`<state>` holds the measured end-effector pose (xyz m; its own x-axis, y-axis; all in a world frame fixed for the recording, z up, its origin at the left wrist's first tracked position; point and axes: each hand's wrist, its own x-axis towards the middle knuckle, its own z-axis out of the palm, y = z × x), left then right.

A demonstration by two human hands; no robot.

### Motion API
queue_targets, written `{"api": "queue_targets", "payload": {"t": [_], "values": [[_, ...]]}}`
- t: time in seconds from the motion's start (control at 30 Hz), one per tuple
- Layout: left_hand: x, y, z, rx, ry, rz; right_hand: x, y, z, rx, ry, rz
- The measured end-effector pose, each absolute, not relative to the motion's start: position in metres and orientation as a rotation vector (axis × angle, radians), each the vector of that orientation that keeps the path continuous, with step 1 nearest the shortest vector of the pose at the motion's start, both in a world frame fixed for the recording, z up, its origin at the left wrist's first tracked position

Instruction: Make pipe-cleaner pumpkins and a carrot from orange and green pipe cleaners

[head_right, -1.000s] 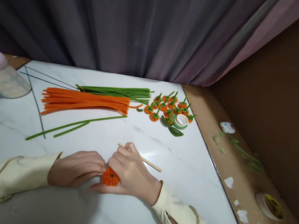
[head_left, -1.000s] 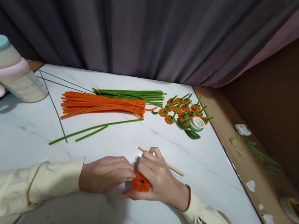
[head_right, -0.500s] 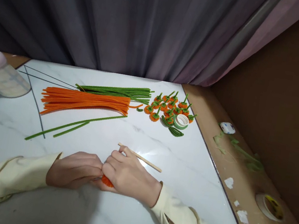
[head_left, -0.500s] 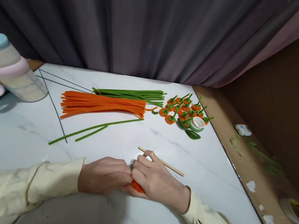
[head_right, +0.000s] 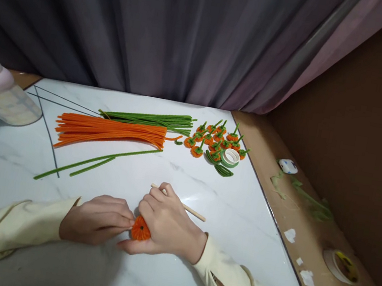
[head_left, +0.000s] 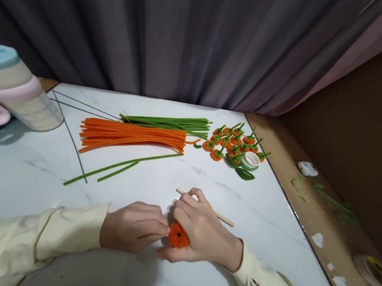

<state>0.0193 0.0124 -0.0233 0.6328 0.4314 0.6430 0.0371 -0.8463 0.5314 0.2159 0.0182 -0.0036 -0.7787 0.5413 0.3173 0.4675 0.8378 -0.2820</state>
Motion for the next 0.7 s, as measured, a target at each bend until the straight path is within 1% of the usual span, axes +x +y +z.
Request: {"api": "queue_targets", "payload": {"t": [0.37,0.7], "values": [[0.0210,0.0134,-0.0206,2.351,0.330,1.090,0.2131,0.0177,-0.0056,-0.580,-2.734,0.120],[0.0196,0.0130,-0.0185,2.393,0.357,1.039,0.2106,0.0165,-0.0084,-0.568,-2.795,0.047]]}}
